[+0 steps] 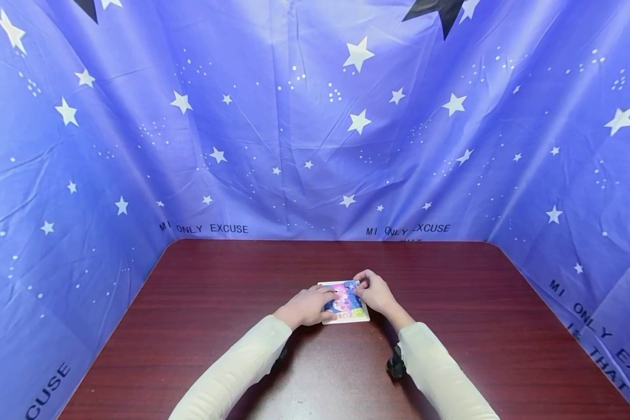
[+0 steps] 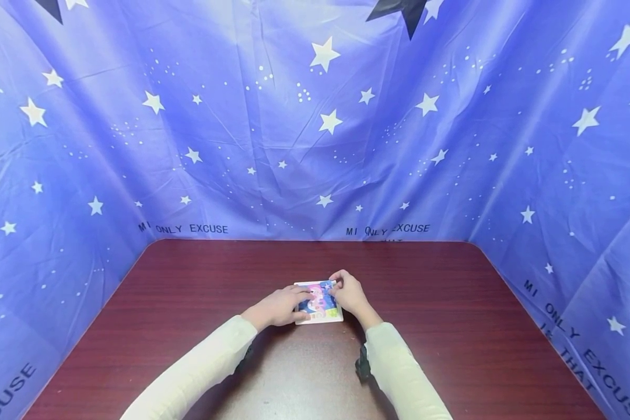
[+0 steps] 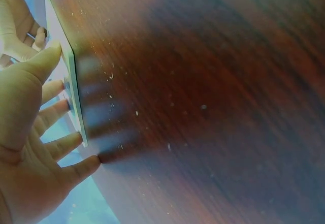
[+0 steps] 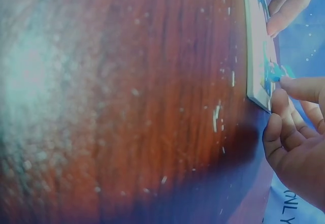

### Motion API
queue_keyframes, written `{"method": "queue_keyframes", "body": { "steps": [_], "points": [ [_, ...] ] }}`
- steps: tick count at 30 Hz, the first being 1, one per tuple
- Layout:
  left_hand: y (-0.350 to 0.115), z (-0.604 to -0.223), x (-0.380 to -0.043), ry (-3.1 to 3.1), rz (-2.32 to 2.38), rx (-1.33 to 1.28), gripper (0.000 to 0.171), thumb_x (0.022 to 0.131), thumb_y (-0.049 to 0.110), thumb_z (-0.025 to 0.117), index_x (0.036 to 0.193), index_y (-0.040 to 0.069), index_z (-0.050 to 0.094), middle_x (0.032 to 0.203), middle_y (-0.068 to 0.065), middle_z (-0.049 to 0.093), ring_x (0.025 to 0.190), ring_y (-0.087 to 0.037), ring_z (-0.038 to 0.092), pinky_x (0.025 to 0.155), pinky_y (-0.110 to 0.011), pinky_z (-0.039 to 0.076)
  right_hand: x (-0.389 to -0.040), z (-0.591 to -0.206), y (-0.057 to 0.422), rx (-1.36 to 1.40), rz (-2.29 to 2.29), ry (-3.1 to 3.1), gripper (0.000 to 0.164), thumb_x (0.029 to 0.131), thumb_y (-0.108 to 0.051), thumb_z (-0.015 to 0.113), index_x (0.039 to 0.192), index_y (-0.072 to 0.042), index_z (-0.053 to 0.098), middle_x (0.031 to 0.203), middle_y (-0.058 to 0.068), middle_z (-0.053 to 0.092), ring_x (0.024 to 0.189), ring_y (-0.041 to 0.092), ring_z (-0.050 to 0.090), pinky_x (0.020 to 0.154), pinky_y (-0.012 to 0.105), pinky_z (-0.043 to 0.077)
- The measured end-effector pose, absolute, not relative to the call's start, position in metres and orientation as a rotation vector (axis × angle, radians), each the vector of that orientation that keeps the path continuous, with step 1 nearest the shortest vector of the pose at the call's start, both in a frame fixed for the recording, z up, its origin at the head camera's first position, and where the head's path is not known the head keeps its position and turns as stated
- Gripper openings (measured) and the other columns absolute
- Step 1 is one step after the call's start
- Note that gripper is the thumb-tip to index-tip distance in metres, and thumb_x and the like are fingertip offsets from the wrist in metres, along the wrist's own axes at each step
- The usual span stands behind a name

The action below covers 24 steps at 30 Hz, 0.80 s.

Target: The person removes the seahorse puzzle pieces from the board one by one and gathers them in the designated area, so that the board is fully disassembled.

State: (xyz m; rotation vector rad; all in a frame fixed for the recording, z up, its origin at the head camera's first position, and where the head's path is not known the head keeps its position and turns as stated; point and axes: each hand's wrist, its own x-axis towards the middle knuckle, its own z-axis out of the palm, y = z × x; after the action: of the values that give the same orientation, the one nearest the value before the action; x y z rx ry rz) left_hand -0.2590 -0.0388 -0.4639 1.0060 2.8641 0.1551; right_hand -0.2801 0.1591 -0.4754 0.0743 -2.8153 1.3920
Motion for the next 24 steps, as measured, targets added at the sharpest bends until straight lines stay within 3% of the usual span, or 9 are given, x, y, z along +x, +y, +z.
{"method": "queue_keyframes", "body": {
  "steps": [8,24],
  "points": [
    [-0.0383,-0.4645,-0.2581,2.867,0.178,0.993,0.049,0.089,0.043,0.059,0.132,0.021,0.052,0.139,0.001,0.049,0.131,-0.023,0.043,0.101,-0.043,0.041,-0.2784,-0.4734,0.1598,0.114,1.497,-2.779,0.02,0.081,0.002,0.063,0.1,0.0,0.058,0.068,0.005,0.055,0.054,0.011,0.048,0.05,0.022,0.041],
    [-0.0386,-0.4664,-0.2592,2.869,0.188,0.977,0.05,0.089,0.044,0.058,0.133,0.022,0.051,0.14,0.002,0.048,0.131,-0.023,0.042,0.101,-0.043,0.041,-0.2809,-0.4751,0.1692,0.043,1.59,-2.706,0.023,0.082,0.0,0.063,0.104,0.004,0.059,0.07,0.009,0.059,0.052,0.015,0.052,0.05,0.025,0.045]
  ]
}}
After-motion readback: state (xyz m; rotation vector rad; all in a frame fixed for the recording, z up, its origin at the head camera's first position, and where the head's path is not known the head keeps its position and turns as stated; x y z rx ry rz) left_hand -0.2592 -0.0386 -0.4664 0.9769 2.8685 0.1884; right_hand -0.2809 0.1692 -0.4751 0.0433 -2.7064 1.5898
